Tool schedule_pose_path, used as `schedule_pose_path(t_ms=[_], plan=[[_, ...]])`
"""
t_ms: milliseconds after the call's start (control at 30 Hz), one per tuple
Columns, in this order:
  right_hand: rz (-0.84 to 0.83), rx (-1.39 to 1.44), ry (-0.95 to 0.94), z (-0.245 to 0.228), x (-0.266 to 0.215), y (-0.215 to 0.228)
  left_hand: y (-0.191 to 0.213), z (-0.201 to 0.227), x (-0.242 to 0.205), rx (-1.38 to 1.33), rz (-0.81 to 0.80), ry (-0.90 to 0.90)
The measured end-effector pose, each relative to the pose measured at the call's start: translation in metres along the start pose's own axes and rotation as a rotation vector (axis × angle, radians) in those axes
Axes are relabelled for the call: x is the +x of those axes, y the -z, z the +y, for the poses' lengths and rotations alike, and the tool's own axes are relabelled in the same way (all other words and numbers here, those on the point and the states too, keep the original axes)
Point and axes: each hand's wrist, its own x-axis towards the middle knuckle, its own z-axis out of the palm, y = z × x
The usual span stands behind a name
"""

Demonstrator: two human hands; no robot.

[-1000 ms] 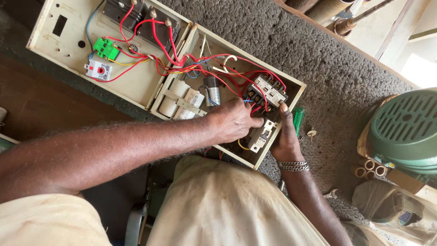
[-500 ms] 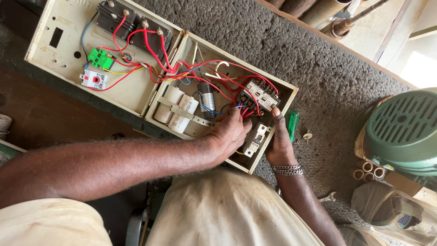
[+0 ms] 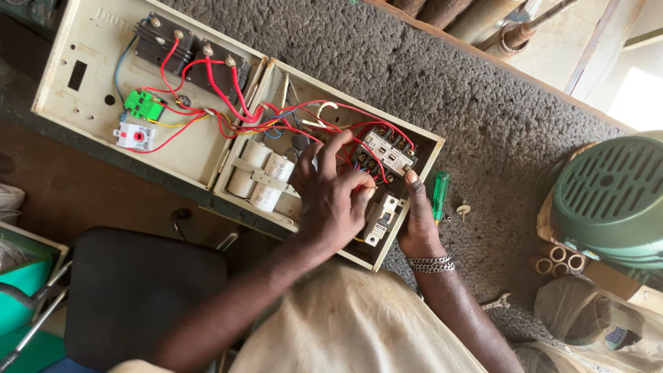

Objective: The person works inside an open electrical control box, stripping wire ends and connecting them to terminal blocks and a circuit breaker. They use a screwdriver to tighten connections and organize the wiring within the enclosure.

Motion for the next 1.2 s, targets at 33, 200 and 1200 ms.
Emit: schedule_pose_path(t_ms=[33, 200, 1200], plan=[[-0.001, 0.006, 0.008, 0.001, 0.001, 0.000, -0.005, 0.004, -0.002, 0.008, 0.013, -0.004], [0.032, 0.004, 0.009, 0.003, 0.002, 0.004, -0.025, 0.010, -0.013, 0.092, 0.037, 0.083], [-0.016, 0.097, -0.051, 0.006, 0.000, 0.011, -0.042, -0.024, -0.006, 0.309, -0.114, -0.391]])
